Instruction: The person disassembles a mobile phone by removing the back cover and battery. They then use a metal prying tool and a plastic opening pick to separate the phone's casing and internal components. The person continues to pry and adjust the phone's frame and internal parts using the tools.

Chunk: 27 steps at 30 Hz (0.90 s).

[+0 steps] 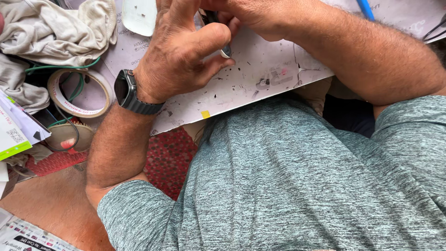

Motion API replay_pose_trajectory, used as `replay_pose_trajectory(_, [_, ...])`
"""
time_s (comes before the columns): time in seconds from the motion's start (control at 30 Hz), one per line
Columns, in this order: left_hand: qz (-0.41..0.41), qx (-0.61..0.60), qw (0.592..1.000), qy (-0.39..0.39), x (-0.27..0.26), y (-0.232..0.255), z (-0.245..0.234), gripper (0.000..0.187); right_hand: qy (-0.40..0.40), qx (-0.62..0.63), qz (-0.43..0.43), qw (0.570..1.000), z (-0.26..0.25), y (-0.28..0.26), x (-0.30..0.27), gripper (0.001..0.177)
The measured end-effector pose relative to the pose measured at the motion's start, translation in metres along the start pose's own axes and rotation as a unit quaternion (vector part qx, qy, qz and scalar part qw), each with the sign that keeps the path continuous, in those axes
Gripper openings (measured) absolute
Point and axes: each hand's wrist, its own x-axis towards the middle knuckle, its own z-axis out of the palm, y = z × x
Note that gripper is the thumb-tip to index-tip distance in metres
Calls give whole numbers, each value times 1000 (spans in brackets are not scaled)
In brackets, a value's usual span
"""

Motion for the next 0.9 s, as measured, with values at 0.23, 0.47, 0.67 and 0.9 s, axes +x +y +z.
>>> replay_pose_trajectory(0.23, [-1, -25, 1000, -8, -2, -2, 3, 37, 2, 2, -9, 1000, 9, 29, 6, 52])
replay_pose_trajectory(0.47, [-1, -45, 999, -5, -5, -3, 5, 36, -4, -15, -36, 999, 12, 40, 6, 56])
replay_pose_trajectory(0.67, [-1, -45, 999, -8, -7, -6, 12, 35, 4, -29, 44, 999, 16, 42, 4, 54])
replay_pose_trajectory(0.9, [-1, -60, 998, -6, -5, -5, 14, 36, 4, -30, 46, 998, 19, 46, 5, 52])
